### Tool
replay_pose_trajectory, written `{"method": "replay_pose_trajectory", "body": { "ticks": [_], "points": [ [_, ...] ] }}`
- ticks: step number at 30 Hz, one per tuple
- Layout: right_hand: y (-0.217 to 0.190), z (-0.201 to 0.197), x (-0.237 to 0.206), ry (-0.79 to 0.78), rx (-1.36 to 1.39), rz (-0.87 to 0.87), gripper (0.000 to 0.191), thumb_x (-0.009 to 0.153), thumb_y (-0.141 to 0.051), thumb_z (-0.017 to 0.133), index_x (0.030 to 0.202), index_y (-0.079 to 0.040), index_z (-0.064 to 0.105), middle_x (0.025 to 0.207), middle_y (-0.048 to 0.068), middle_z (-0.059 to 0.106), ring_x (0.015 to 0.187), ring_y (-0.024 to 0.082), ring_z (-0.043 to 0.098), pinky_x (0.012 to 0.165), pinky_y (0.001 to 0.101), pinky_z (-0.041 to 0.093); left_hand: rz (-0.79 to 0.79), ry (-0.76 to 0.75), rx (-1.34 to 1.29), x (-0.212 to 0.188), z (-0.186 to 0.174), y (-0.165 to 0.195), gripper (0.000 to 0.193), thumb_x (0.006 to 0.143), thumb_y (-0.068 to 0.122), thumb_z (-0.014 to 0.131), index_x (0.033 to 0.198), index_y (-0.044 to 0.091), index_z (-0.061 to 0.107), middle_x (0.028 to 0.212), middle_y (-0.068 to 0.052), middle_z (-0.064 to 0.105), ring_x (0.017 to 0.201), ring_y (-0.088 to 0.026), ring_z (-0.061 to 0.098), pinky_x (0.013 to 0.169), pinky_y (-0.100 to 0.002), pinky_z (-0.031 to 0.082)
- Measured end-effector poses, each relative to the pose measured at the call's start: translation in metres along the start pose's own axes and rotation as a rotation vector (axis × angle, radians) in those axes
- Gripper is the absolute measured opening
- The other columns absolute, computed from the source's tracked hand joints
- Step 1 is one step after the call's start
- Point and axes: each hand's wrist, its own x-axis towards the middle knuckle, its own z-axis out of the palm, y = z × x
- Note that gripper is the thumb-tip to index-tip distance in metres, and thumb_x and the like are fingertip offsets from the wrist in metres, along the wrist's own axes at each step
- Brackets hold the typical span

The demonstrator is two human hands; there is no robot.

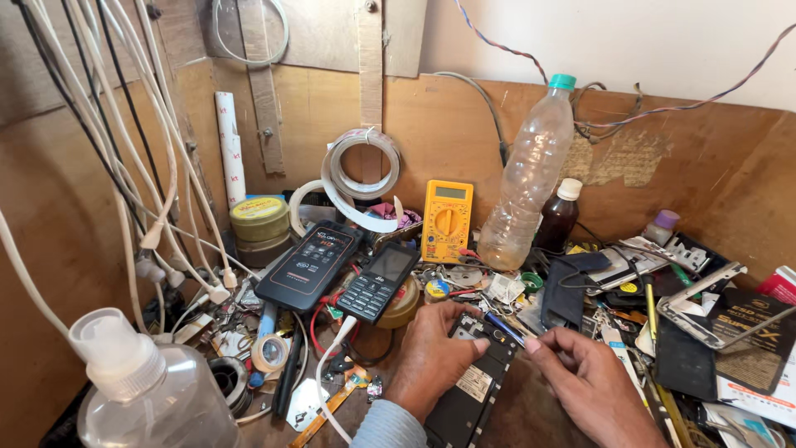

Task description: The person uses a screwdriver to remove screws from a disassembled mobile phone chassis on a cluttered workbench. They repeatedly loosen and remove screws, reposition the chassis, and continue unscrewing components throughout the clip.

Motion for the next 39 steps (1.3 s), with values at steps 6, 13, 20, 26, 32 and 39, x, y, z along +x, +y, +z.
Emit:
{"method": "replay_pose_trajectory", "body": {
  "ticks": [6, 13, 20, 26, 32, 39],
  "points": [
    [-0.012, 0.003, 0.002, 0.0, -0.136, -0.05, 0.035, 0.095, -0.037, 0.071, 0.088, -0.003, 0.073, 0.058, 0.0, 0.061, 0.053, 0.006, 0.045, 0.048, 0.0294, 0.034, -0.043, -0.019, -0.011, -0.003, -0.002, 0.004, 0.035, 0.069, 0.011, 0.083, 0.103, 0.011, 0.079, 0.082, -0.004, 0.077, 0.077, -0.011, 0.071, 0.071, -0.029, 0.055],
    [-0.021, 0.004, -0.003, 0.0, -0.25, -0.046, 0.041, 0.094, -0.041, 0.072, 0.083, -0.002, 0.074, 0.056, 0.0, 0.059, 0.054, 0.008, 0.044, 0.05, 0.0323, 0.035, -0.081, -0.009, 0.039, -0.003, -0.004, 0.011, 0.038, 0.069, 0.013, 0.083, 0.106, 0.01, 0.078, 0.089, -0.007, 0.079, 0.083, -0.014, 0.074, 0.077, -0.03, 0.056],
    [-0.025, 0.008, -0.004, 0.004, -0.25, -0.034, 0.047, 0.092, -0.044, 0.071, 0.08, 0.0, 0.082, 0.057, 0.002, 0.068, 0.054, 0.009, 0.053, 0.052, 0.0317, 0.043, -0.118, -0.015, 0.058, -0.003, -0.005, 0.012, 0.043, 0.07, 0.015, 0.082, 0.112, 0.009, 0.076, 0.097, -0.008, 0.079, 0.091, -0.017, 0.076, 0.082, -0.032, 0.057],
    [-0.027, 0.011, -0.005, 0.033, -0.35, -0.02, 0.047, 0.092, -0.047, 0.072, 0.08, -0.002, 0.081, 0.056, 0.005, 0.062, 0.054, 0.011, 0.049, 0.052, 0.0346, 0.039, -0.105, -0.017, 0.087, -0.002, -0.005, 0.012, 0.046, 0.069, 0.018, 0.082, 0.114, 0.008, 0.075, 0.1, -0.01, 0.079, 0.095, -0.02, 0.076, 0.085, -0.033, 0.057],
    [-0.024, 0.013, -0.004, 0.048, -0.334, -0.077, 0.048, 0.09, -0.048, 0.072, 0.079, -0.002, 0.081, 0.053, 0.003, 0.065, 0.051, 0.01, 0.052, 0.05, 0.0334, 0.042, -0.099, 0.001, 0.098, -0.002, -0.004, 0.009, 0.051, 0.067, 0.02, 0.082, 0.117, 0.008, 0.074, 0.101, -0.012, 0.078, 0.097, -0.021, 0.076, 0.086, -0.034, 0.057],
    [-0.025, 0.015, -0.005, 0.075, -0.374, -0.046, 0.047, 0.09, -0.049, 0.072, 0.079, -0.003, 0.08, 0.052, 0.005, 0.06, 0.051, 0.012, 0.048, 0.051, 0.0359, 0.04, -0.092, -0.028, 0.087, -0.001, -0.005, 0.007, 0.048, 0.069, 0.022, 0.081, 0.114, 0.007, 0.075, 0.097, -0.012, 0.078, 0.092, -0.021, 0.075, 0.083, -0.035, 0.056]
  ]
}}
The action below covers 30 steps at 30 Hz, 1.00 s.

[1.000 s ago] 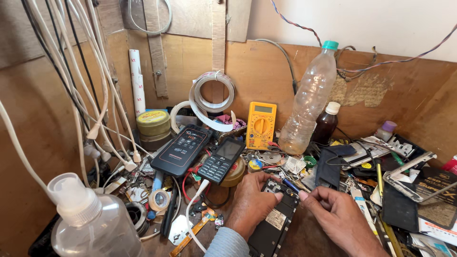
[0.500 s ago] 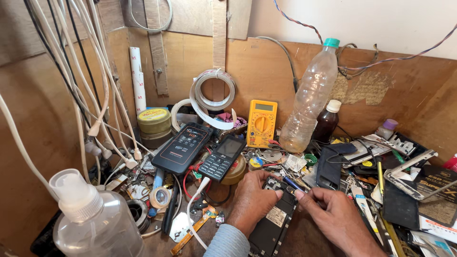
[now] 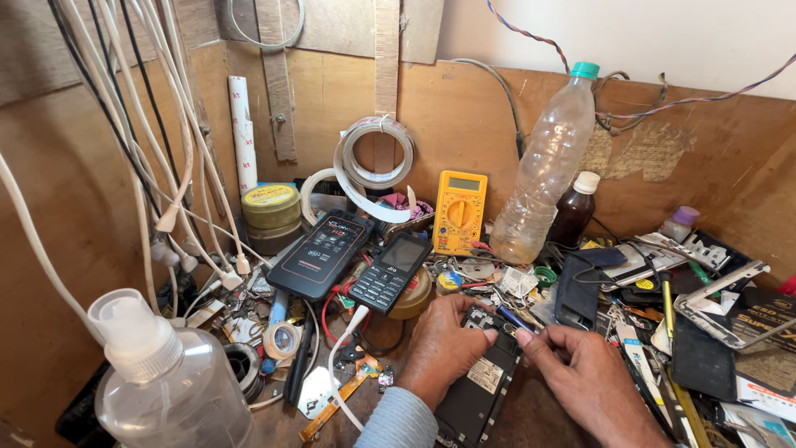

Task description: The person uses a screwdriver to remove screws from a disassembled mobile phone chassis on a cluttered workbench. They repeatedly loosen and remove screws, reposition the chassis, and continue unscrewing components throughout the clip.

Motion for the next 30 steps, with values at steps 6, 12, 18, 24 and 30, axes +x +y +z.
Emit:
{"method": "replay_pose_trajectory", "body": {
  "ticks": [6, 12, 18, 24, 30],
  "points": [
    [-0.006, 0.002, 0.0, 0.027, -0.108, 0.024, 0.044, 0.088, -0.049, 0.075, 0.084, -0.006, 0.081, 0.055, 0.009, 0.066, 0.052, 0.015, 0.054, 0.055, 0.0367, 0.047, -0.039, 0.022, -0.056, 0.006, 0.007, -0.007, 0.036, 0.086, 0.034, 0.075, 0.109, 0.007, 0.072, 0.095, -0.011, 0.073, 0.088, -0.023, 0.069, 0.078, -0.038, 0.052],
    [-0.008, 0.002, 0.006, -0.049, 0.0, -0.048, 0.044, 0.086, -0.045, 0.071, 0.079, -0.004, 0.081, 0.062, 0.004, 0.072, 0.055, 0.012, 0.062, 0.057, 0.0343, 0.051, -0.082, 0.105, -0.03, 0.01, 0.014, -0.013, 0.031, 0.085, 0.032, 0.075, 0.106, 0.01, 0.075, 0.1, -0.01, 0.07, 0.096, -0.024, 0.068, 0.083, -0.039, 0.053],
    [-0.013, -0.001, 0.008, -0.067, -0.134, 0.008, 0.048, 0.089, -0.05, 0.075, 0.078, -0.003, 0.081, 0.058, 0.011, 0.067, 0.056, 0.015, 0.053, 0.057, 0.0384, 0.044, -0.116, 0.123, 0.007, 0.006, 0.013, -0.008, 0.026, 0.085, 0.031, 0.076, 0.102, 0.012, 0.076, 0.104, -0.01, 0.07, 0.103, -0.023, 0.068, 0.087, -0.039, 0.052],
    [-0.027, -0.004, 0.005, -0.042, -0.154, 0.037, 0.044, 0.085, -0.05, 0.078, 0.082, -0.007, 0.085, 0.055, 0.01, 0.069, 0.052, 0.016, 0.059, 0.056, 0.0368, 0.048, -0.112, 0.12, 0.028, 0.002, 0.013, 0.0, 0.022, 0.082, 0.028, 0.076, 0.098, 0.013, 0.081, 0.099, -0.012, 0.076, 0.097, -0.026, 0.073, 0.083, -0.039, 0.054],
    [-0.03, -0.003, -0.002, -0.034, -0.172, 0.058, 0.046, 0.088, -0.052, 0.075, 0.083, -0.007, 0.084, 0.055, 0.013, 0.067, 0.051, 0.019, 0.056, 0.055, 0.0401, 0.045, -0.137, 0.105, 0.026, -0.002, 0.011, 0.002, 0.02, 0.082, 0.027, 0.075, 0.097, 0.016, 0.082, 0.094, -0.014, 0.077, 0.093, -0.027, 0.076, 0.081, -0.039, 0.056]
  ]
}}
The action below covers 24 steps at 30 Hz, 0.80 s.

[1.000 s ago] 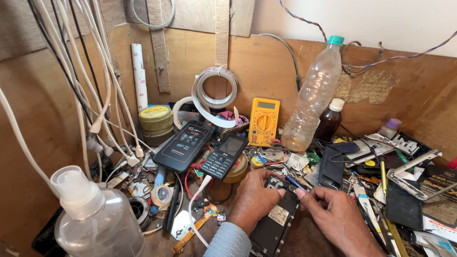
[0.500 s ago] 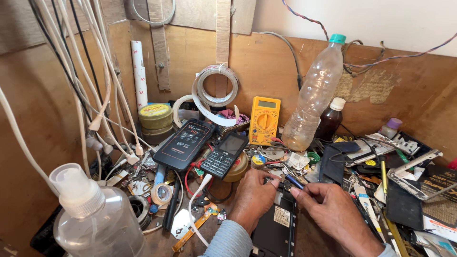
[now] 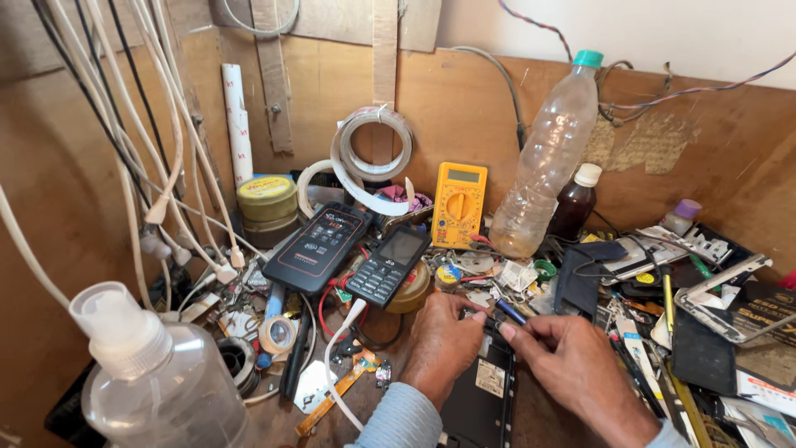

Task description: The person uses a screwdriver to remove screws from a disassembled mobile phone chassis on a cluttered workbench. They repeatedly loosen and remove screws, reposition the chassis, and continue unscrewing components throughout the clip.

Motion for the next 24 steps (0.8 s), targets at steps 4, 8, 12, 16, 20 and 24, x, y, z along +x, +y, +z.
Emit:
{"method": "replay_pose_trajectory", "body": {
  "ticks": [4, 8, 12, 16, 20, 24],
  "points": [
    [0.007, 0.006, -0.002, 0.028, 0.062, -0.058, 0.048, 0.088, -0.052, 0.073, 0.081, -0.005, 0.081, 0.054, 0.011, 0.068, 0.051, 0.016, 0.056, 0.054, 0.0377, 0.046, 0.08, -0.027, 0.042, 0.005, -0.001, -0.001, 0.02, 0.084, 0.028, 0.075, 0.098, 0.016, 0.082, 0.092, -0.016, 0.077, 0.091, -0.028, 0.075, 0.081, -0.039, 0.057],
    [0.02, 0.007, -0.001, 0.034, 0.114, -0.026, 0.048, 0.088, -0.051, 0.074, 0.08, -0.005, 0.082, 0.056, 0.009, 0.071, 0.052, 0.014, 0.058, 0.055, 0.0359, 0.047, 0.022, 0.041, 0.038, 0.008, 0.002, -0.004, 0.02, 0.083, 0.031, 0.077, 0.096, 0.016, 0.082, 0.095, -0.014, 0.076, 0.093, -0.028, 0.073, 0.081, -0.04, 0.056],
    [0.025, 0.008, 0.002, 0.03, 0.151, -0.05, 0.047, 0.089, -0.049, 0.072, 0.082, -0.004, 0.081, 0.057, 0.008, 0.071, 0.054, 0.012, 0.056, 0.054, 0.0355, 0.046, 0.022, 0.043, -0.007, 0.008, 0.003, -0.006, 0.02, 0.083, 0.029, 0.077, 0.098, 0.016, 0.081, 0.097, -0.013, 0.077, 0.095, -0.027, 0.074, 0.082, -0.039, 0.056],
    [0.022, 0.008, 0.002, -0.004, 0.176, -0.039, 0.048, 0.09, -0.049, 0.072, 0.079, -0.003, 0.082, 0.057, 0.008, 0.071, 0.054, 0.013, 0.055, 0.054, 0.0354, 0.045, 0.028, 0.017, 0.002, 0.007, 0.001, -0.003, 0.018, 0.084, 0.027, 0.075, 0.098, 0.018, 0.082, 0.095, -0.014, 0.077, 0.093, -0.027, 0.075, 0.081, -0.039, 0.056],
    [0.017, 0.006, 0.001, -0.005, 0.115, -0.01, 0.049, 0.09, -0.051, 0.072, 0.08, -0.004, 0.082, 0.056, 0.008, 0.069, 0.053, 0.014, 0.056, 0.054, 0.0355, 0.045, -0.029, -0.01, 0.023, 0.005, -0.001, 0.0, 0.017, 0.085, 0.027, 0.074, 0.098, 0.022, 0.083, 0.094, -0.013, 0.076, 0.092, -0.027, 0.074, 0.081, -0.04, 0.056],
    [0.015, 0.006, 0.001, -0.005, 0.096, -0.004, 0.05, 0.09, -0.052, 0.071, 0.081, -0.005, 0.081, 0.056, 0.009, 0.069, 0.052, 0.015, 0.057, 0.054, 0.0364, 0.045, -0.014, 0.002, 0.018, 0.006, 0.001, 0.0, 0.016, 0.083, 0.027, 0.074, 0.096, 0.022, 0.083, 0.096, -0.012, 0.076, 0.094, -0.026, 0.073, 0.083, -0.039, 0.056]
  ]
}}
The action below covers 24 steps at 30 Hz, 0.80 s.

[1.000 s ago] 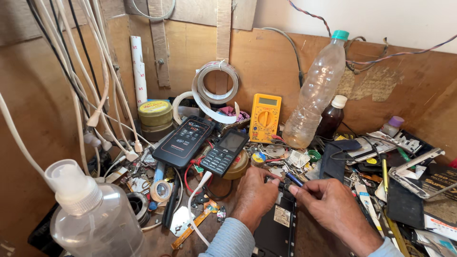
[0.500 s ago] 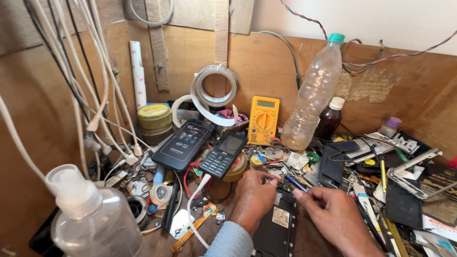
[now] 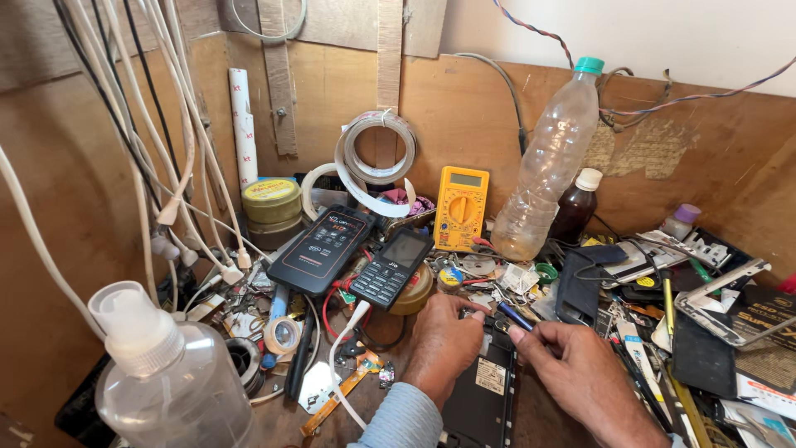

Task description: The person uses a screwdriver to remove screws from a disassembled mobile phone chassis on a cluttered workbench. They repeatedly loosen and remove screws, reposition the chassis, and continue unscrewing components throughout the clip.

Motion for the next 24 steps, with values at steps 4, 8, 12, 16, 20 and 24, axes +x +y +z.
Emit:
{"method": "replay_pose_trajectory", "body": {
  "ticks": [4, 8, 12, 16, 20, 24],
  "points": [
    [0.002, 0.001, 0.001, -0.012, -0.011, -0.02, 0.051, 0.091, -0.053, 0.07, 0.081, -0.005, 0.081, 0.056, 0.009, 0.067, 0.052, 0.015, 0.053, 0.053, 0.0375, 0.043, 0.01, 0.023, 0.045, 0.004, 0.003, -0.002, 0.016, 0.083, 0.029, 0.076, 0.095, 0.022, 0.082, 0.101, -0.01, 0.073, 0.099, -0.026, 0.07, 0.087, -0.04, 0.055],
    [0.004, 0.001, 0.002, -0.017, -0.02, -0.015, 0.05, 0.091, -0.053, 0.07, 0.081, -0.006, 0.082, 0.055, 0.008, 0.067, 0.051, 0.015, 0.054, 0.053, 0.0366, 0.044, 0.0, -0.009, 0.015, 0.003, 0.002, -0.001, 0.016, 0.083, 0.027, 0.074, 0.096, 0.024, 0.084, 0.099, -0.01, 0.076, 0.097, -0.026, 0.073, 0.086, -0.039, 0.056],
    [0.004, 0.002, 0.002, -0.018, -0.007, -0.033, 0.052, 0.092, -0.053, 0.069, 0.08, -0.004, 0.081, 0.055, 0.008, 0.067, 0.052, 0.015, 0.052, 0.053, 0.0366, 0.043, 0.005, -0.007, 0.02, -0.002, -0.001, 0.002, 0.017, 0.083, 0.026, 0.074, 0.096, 0.023, 0.083, 0.099, -0.011, 0.076, 0.097, -0.027, 0.073, 0.086, -0.04, 0.056],
    [0.003, 0.001, 0.001, 0.003, 0.023, -0.021, 0.049, 0.09, -0.052, 0.071, 0.082, -0.005, 0.082, 0.057, 0.008, 0.071, 0.052, 0.014, 0.057, 0.054, 0.0357, 0.046, -0.018, -0.021, -0.025, -0.006, -0.005, 0.005, 0.017, 0.084, 0.026, 0.073, 0.097, 0.021, 0.082, 0.097, -0.012, 0.076, 0.095, -0.026, 0.075, 0.085, -0.04, 0.057],
    [0.0, 0.001, -0.002, 0.001, 0.009, -0.01, 0.049, 0.09, -0.052, 0.071, 0.083, -0.005, 0.082, 0.058, 0.01, 0.071, 0.052, 0.015, 0.056, 0.054, 0.0368, 0.045, 0.007, -0.028, -0.006, -0.005, -0.006, 0.005, 0.017, 0.083, 0.024, 0.072, 0.096, 0.02, 0.083, 0.095, -0.014, 0.077, 0.094, -0.027, 0.075, 0.084, -0.039, 0.057],
    [-0.003, -0.001, -0.004, 0.01, 0.009, -0.022, 0.048, 0.09, -0.052, 0.07, 0.084, -0.006, 0.082, 0.057, 0.009, 0.071, 0.052, 0.015, 0.057, 0.054, 0.0361, 0.046, 0.02, -0.015, 0.011, -0.004, -0.004, 0.005, 0.017, 0.083, 0.025, 0.073, 0.096, 0.021, 0.083, 0.096, -0.013, 0.076, 0.096, -0.027, 0.074, 0.085, -0.039, 0.056]
  ]
}}
